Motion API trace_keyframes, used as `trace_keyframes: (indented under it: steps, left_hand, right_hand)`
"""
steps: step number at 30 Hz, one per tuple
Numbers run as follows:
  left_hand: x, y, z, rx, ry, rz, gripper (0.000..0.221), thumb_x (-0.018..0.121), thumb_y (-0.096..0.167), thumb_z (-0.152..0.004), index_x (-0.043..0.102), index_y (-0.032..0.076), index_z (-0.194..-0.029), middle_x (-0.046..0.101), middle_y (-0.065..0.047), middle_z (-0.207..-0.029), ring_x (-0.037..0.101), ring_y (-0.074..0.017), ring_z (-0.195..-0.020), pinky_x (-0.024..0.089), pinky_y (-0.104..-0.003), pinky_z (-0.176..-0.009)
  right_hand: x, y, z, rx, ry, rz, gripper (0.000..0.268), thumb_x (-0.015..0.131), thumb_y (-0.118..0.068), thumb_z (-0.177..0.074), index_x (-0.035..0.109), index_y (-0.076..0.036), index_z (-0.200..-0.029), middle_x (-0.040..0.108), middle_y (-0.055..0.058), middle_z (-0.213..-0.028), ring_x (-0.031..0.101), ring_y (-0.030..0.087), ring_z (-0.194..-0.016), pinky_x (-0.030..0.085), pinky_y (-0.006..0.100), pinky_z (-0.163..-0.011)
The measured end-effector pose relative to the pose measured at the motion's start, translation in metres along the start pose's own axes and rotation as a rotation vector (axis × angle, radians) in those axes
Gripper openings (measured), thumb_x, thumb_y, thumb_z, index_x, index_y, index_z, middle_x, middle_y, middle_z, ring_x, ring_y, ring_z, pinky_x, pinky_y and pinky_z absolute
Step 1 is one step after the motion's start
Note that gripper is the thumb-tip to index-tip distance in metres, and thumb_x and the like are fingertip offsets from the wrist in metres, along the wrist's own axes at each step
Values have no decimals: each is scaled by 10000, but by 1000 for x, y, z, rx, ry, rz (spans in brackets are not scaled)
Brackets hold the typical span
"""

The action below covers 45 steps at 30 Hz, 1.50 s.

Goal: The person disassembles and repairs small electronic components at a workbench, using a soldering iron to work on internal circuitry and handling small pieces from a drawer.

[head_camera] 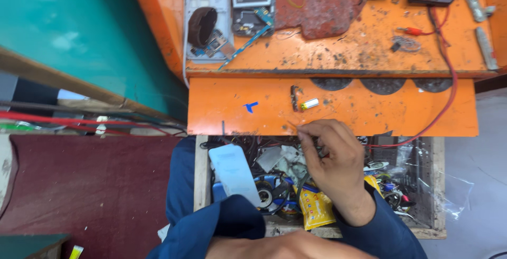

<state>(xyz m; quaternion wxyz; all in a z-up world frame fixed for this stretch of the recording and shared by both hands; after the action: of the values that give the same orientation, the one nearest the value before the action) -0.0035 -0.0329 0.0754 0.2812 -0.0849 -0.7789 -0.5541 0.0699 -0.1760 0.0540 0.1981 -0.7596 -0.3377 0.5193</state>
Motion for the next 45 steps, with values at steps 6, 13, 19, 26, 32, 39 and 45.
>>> trace_keyframes:
  steps: [6,13,19,26,32,39,45]
  left_hand:
    - [-12,7,-1,314,269,301,389,629,278,-1121,634,-28,-1362,625,-62,-1168,637,-111,-1078,492,-242,-985]
    - [-26,-24,-2,260,488,708,495,626,227,-1078,510,-94,-1436,647,-181,-1243,690,-242,-1116,591,-394,-976]
    - [-27,-27,-5,258,482,726,500,628,225,-1079,503,-92,-1445,646,-181,-1244,689,-245,-1119,590,-400,-970]
    - [-34,-14,-4,383,624,182,466,601,273,-1124,559,-83,-1421,596,-123,-1250,581,-183,-1211,483,-320,-1088]
    - [-58,-24,-5,314,739,109,430,475,345,-1135,442,14,-1409,523,-76,-1187,526,-124,-985,471,-270,-885]
    - [-68,-32,2,227,737,15,375,412,291,-1123,402,46,-1406,485,-59,-1191,427,-82,-896,391,-226,-776]
    - [-69,-30,7,139,719,-41,394,433,272,-1106,384,52,-1429,453,-38,-1203,402,-67,-905,375,-213,-761]
  right_hand:
    - [-4,-6,-2,-50,34,-18,187,783,1,-833,697,-57,-988,709,88,-965,694,257,-875,555,347,-737]
    - [-3,-5,-3,-31,28,-16,202,798,-8,-805,706,-57,-978,710,80,-939,697,259,-869,551,351,-720]
    - [-1,0,-1,106,-1,-13,276,818,-29,-790,744,-60,-1054,728,66,-927,610,183,-657,507,309,-576]
    - [-13,23,24,239,17,-614,197,702,15,-947,723,-20,-1140,669,79,-998,626,108,-808,504,256,-684]
    - [-15,25,46,257,-116,-1147,148,660,75,-987,684,50,-1131,667,146,-1095,660,166,-983,540,300,-886]
    - [-4,17,46,286,-206,-1019,153,688,67,-961,699,57,-1113,676,161,-1113,660,203,-1077,524,326,-963]
    - [0,19,50,350,-210,-1018,151,700,73,-953,712,55,-1102,684,157,-1091,659,207,-1050,532,331,-928]
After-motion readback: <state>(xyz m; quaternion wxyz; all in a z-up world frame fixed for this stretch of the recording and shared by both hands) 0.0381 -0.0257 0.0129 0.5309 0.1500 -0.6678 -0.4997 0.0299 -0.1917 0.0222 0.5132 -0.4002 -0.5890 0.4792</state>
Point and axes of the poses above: each hand's wrist, its own z-axis away from the middle knuckle, its own x-axis out of the palm, y = z × x, the point moved 4 cm from there along -z, towards the middle knuckle
